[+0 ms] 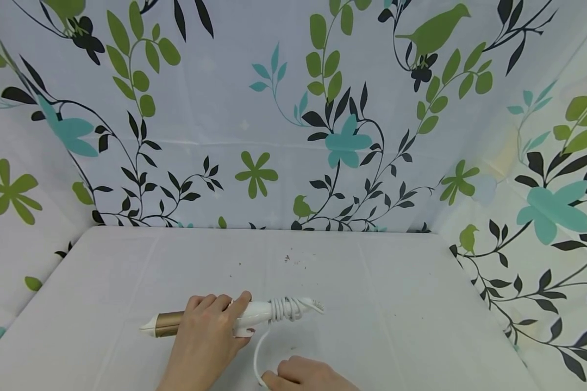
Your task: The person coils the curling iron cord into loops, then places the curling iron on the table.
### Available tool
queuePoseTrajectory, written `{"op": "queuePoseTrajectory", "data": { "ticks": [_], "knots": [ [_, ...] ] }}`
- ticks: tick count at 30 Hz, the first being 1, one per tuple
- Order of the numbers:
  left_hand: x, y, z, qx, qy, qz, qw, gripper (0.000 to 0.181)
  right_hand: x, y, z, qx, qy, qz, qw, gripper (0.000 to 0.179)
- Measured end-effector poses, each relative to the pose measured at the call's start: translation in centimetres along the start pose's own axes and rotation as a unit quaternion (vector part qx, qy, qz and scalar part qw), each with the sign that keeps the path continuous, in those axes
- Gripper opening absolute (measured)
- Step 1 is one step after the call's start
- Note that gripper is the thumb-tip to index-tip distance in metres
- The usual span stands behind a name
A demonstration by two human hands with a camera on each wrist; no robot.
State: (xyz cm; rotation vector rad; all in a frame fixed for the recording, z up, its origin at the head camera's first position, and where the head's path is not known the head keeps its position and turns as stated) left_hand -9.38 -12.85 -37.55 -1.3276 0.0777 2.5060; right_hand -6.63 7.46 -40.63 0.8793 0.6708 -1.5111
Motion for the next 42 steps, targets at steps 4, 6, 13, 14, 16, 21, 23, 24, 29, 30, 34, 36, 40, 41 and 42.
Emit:
{"op": "queuePoseTrajectory", "data": {
  "ticks": [4,6,13,14,16,21,23,24,29,30,34,36,40,41,42],
  "knots": [
    [0.0,0.0,0.1,0.000,0.015,0.011,0.9998,0.071,-1.4,-0.4,0.6,0.001,-0.004,-0.001,1.0000,0.019],
    [0.0,0.0,0.1,0.001,0.024,0.012,0.9996,0.071,-2.2,-0.6,1.0,0.007,-0.012,0.011,0.9998,0.016],
    [0.1,-0.1,0.1,0.001,0.048,0.002,0.9988,0.066,-4.7,-2.1,2.3,0.012,-0.063,0.016,0.9978,0.012],
    [0.1,-0.1,0.0,0.002,0.047,0.000,0.9989,0.066,-4.9,-2.4,2.4,0.007,-0.071,0.012,0.9973,0.013],
    [0.2,-0.1,-0.1,0.003,0.043,-0.004,0.9991,0.066,-5.3,-2.9,2.6,0.000,-0.090,0.003,0.9960,0.015],
    [0.3,-0.1,-0.3,0.015,0.026,-0.019,0.9994,0.065,-6.2,-3.9,3.1,0.002,-0.101,-0.013,0.9948,0.017],
    [0.4,-0.2,-0.3,0.022,0.018,-0.024,0.9993,0.064,-6.5,-4.2,3.2,0.007,-0.101,-0.017,0.9947,0.016],
    [0.4,-0.2,-0.2,0.026,0.015,-0.026,0.9992,0.065,-6.6,-4.4,3.3,0.010,-0.102,-0.017,0.9946,0.016],
    [0.3,-0.4,-0.1,0.034,0.026,-0.028,0.9987,0.065,-6.9,-5.3,3.5,0.029,-0.112,-0.006,0.9933,0.016],
    [0.3,-0.4,0.0,0.032,0.033,-0.027,0.9986,0.065,-6.9,-5.5,3.5,0.032,-0.114,-0.003,0.9930,0.015],
    [0.2,-0.7,0.1,0.026,0.061,-0.031,0.9973,0.065,-7.0,-6.0,3.5,0.046,-0.117,0.009,0.9920,0.010],
    [0.2,-0.8,0.1,0.025,0.073,-0.033,0.9965,0.064,-7.0,-6.2,3.5,0.051,-0.117,0.016,0.9916,0.011],
    [0.1,-0.9,0.0,0.033,0.078,-0.037,0.9957,0.064,-7.0,-6.8,3.4,0.052,-0.118,0.023,0.9914,0.013],
    [0.1,-0.9,0.0,0.037,0.077,-0.038,0.9956,0.064,-6.9,-6.9,3.4,0.053,-0.118,0.024,0.9913,0.012],
    [0.1,-0.9,0.0,0.041,0.075,-0.038,0.9956,0.064,-6.9,-7.1,3.3,0.055,-0.118,0.024,0.9912,0.012]
  ]
}}
Point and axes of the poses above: each hand's wrist, its own z-axis towards the middle knuckle, its own x-axis out of the palm, y = z × x, the point moved 2 cm from there along z, towards the middle knuckle, and after that the axes turned 7 degrees about -x, right-handed, at the moved point
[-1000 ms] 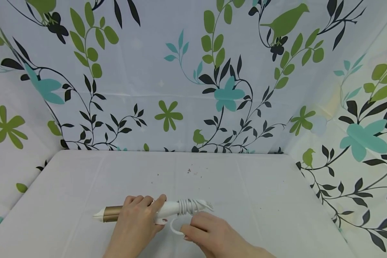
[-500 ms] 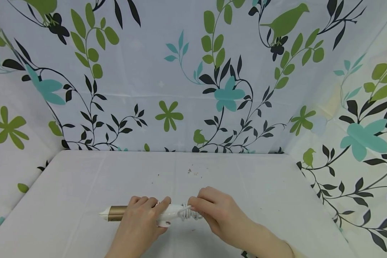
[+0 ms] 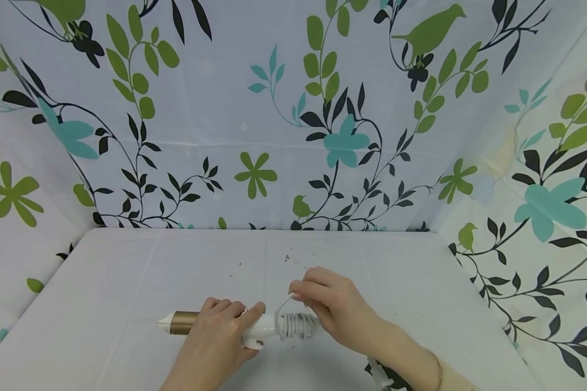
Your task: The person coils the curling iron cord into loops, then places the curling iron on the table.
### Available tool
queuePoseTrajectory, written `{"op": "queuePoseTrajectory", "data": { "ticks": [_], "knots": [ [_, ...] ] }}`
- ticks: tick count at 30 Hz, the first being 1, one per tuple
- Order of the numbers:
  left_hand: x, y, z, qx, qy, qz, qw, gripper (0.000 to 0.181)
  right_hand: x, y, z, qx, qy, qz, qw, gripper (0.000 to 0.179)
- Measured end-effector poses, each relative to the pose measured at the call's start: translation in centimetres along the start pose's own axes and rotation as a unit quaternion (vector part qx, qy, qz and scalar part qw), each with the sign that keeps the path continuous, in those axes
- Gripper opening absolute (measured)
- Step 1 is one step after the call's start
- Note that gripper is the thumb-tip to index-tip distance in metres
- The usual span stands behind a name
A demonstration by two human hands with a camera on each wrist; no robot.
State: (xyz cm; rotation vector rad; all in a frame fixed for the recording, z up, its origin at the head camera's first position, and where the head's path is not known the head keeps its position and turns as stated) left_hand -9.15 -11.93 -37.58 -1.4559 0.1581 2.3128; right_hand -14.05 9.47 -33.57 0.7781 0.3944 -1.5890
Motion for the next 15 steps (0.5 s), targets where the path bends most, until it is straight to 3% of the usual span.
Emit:
{"op": "queuePoseTrajectory", "data": {
  "ticks": [8,15],
  "knots": [
    [-0.2,-0.1,-0.1,0.031,-0.038,-0.004,0.9988,0.063,0.2,-1.4,-0.2,0.032,0.005,0.003,0.9995,0.018],
    [-0.7,-0.3,-0.1,0.049,-0.064,-0.007,0.9967,0.063,0.5,-2.8,-1.0,0.097,0.020,0.041,0.9942,0.011]
  ]
}}
Point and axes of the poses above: each hand's wrist, its own z-axis towards the middle knuckle, its own x-axis out of the palm, y = z × x, the point moved 2 cm from there along z, towards the middle knuckle, and after that the axes turned 7 degrees about -x, right-handed, at the moved point
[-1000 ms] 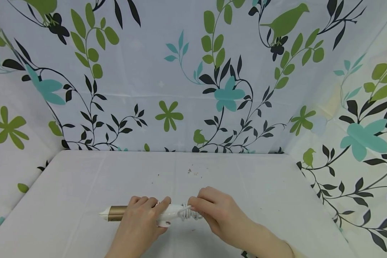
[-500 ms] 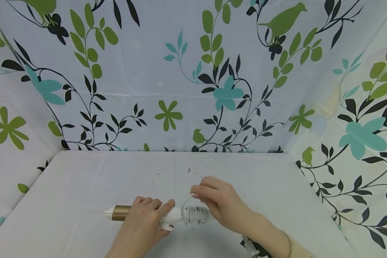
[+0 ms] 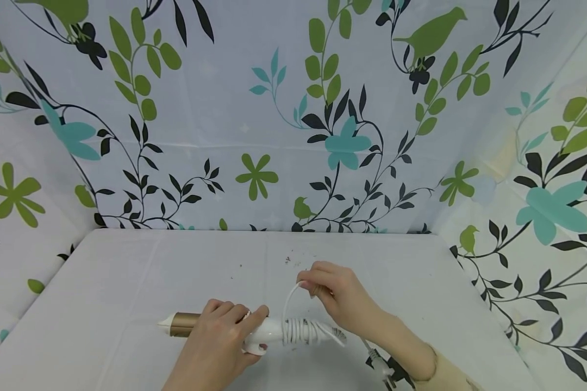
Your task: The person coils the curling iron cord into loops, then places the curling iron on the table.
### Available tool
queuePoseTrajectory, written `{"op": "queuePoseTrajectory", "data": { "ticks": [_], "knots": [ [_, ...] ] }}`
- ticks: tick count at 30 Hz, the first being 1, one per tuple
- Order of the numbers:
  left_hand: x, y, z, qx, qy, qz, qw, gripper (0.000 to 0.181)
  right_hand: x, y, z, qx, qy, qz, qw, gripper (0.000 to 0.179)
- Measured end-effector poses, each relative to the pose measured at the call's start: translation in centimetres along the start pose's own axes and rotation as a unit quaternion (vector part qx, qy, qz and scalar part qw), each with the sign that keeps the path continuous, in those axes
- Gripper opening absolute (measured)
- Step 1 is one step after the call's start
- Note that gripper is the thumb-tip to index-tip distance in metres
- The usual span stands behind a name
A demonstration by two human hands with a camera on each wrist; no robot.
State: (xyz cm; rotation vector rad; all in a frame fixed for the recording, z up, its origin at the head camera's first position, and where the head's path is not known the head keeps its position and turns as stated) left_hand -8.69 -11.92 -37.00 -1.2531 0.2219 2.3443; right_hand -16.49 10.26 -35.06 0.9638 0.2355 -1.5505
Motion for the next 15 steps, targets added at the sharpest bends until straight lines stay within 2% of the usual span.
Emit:
{"op": "queuePoseTrajectory", "data": {
  "ticks": [4,9,15],
  "knots": [
    [-0.1,0.0,0.0,0.009,-0.011,-0.003,0.9999,0.064,0.2,-0.6,-0.5,0.032,0.011,0.030,0.9990,0.009],
    [-0.3,0.0,0.1,0.025,-0.039,-0.011,0.9989,0.063,0.8,-1.2,-1.2,0.058,0.006,0.079,0.9952,0.011],
    [-0.5,-0.1,0.3,0.028,-0.041,-0.024,0.9985,0.063,1.9,-1.8,-2.2,0.106,0.014,0.121,0.9869,0.013]
  ]
}}
Point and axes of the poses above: each hand's wrist, its own z-axis towards the middle knuckle, its own x-axis out of the palm, y = z × x, the point moved 2 cm from there along z, towards the middle knuckle, and after that the axes turned 7 degrees about -x, right-handed, at the moved point
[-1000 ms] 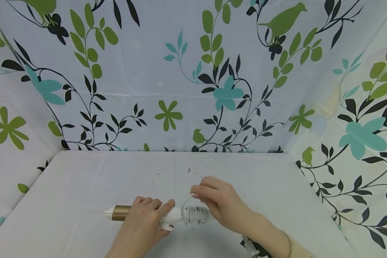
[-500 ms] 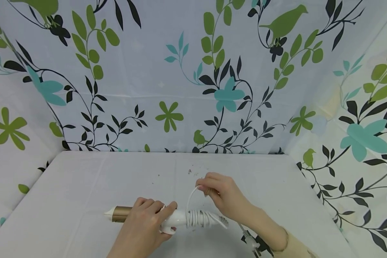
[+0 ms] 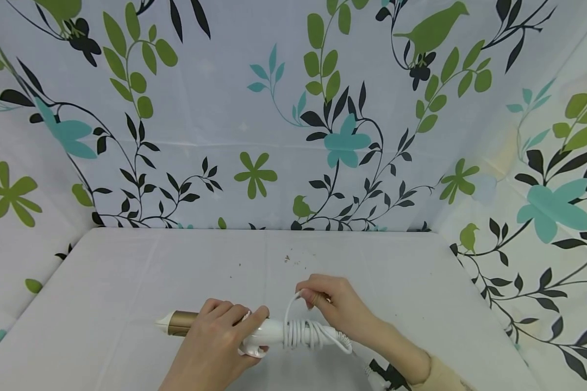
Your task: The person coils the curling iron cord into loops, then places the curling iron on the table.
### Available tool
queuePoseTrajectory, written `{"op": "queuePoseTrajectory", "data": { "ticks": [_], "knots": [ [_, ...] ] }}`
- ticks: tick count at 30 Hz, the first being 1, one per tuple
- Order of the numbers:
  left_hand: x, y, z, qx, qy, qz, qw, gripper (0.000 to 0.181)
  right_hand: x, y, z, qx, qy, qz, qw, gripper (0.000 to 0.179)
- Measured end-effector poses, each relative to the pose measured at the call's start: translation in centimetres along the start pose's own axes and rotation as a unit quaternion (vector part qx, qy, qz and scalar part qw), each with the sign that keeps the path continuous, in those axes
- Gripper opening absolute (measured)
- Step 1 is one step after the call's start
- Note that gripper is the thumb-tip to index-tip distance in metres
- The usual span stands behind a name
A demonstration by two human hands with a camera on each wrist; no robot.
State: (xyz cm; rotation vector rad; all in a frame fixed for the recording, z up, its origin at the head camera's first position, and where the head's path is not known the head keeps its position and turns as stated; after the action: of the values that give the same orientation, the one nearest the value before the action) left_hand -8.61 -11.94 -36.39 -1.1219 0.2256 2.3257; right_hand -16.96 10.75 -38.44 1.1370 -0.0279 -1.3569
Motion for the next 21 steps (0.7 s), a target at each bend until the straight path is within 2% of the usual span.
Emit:
{"op": "queuePoseTrajectory", "data": {
  "ticks": [11,21],
  "knots": [
    [-0.2,-0.2,0.1,-0.009,-0.010,-0.006,0.9999,0.065,1.0,-0.4,-0.7,0.058,0.026,0.079,0.9948,0.016],
    [-0.5,-0.3,0.2,-0.029,-0.015,0.017,0.9993,0.066,2.3,-0.1,-1.2,0.081,0.014,0.135,0.9874,0.022]
  ]
}}
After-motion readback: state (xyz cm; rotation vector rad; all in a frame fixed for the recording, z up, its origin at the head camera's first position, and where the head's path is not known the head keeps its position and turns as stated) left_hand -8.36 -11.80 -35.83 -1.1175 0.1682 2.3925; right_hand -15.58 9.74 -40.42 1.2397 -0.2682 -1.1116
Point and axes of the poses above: each hand's wrist, its own z-axis towards the middle knuckle, its own x-axis out of the palm, y = z × x, the point moved 2 cm from there along z, towards the middle knuckle, and after that the axes turned 7 degrees about -x, right-handed, at the moved point
